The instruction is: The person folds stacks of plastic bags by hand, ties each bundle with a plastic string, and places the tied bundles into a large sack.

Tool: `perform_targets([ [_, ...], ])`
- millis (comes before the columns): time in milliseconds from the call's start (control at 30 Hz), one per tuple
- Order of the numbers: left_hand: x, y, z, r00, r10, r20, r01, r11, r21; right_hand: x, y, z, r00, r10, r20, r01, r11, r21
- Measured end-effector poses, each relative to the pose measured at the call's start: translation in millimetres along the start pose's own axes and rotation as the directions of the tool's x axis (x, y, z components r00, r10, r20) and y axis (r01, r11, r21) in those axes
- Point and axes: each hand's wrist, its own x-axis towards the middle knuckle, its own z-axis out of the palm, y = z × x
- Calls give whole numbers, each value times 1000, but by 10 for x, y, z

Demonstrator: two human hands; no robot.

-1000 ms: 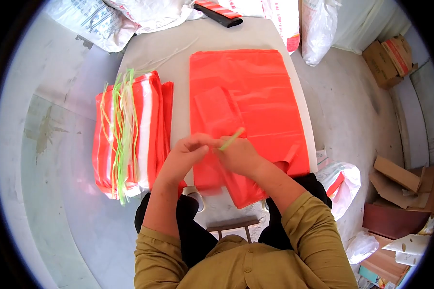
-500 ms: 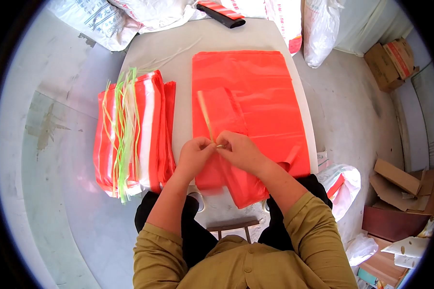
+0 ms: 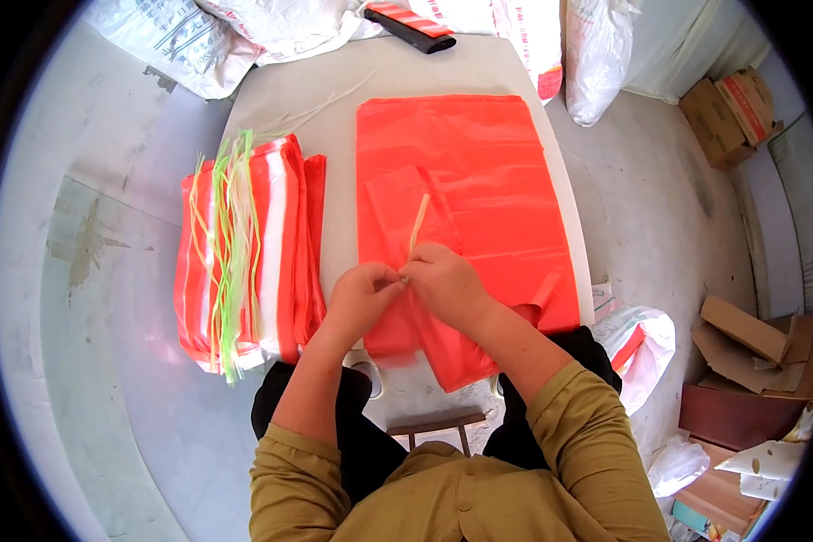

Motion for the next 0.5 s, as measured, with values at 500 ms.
perform_targets([
  [500, 75, -126, 69, 999, 27, -39, -30, 996, -84, 22, -54, -57, 988, 100, 119, -127, 960, 250],
])
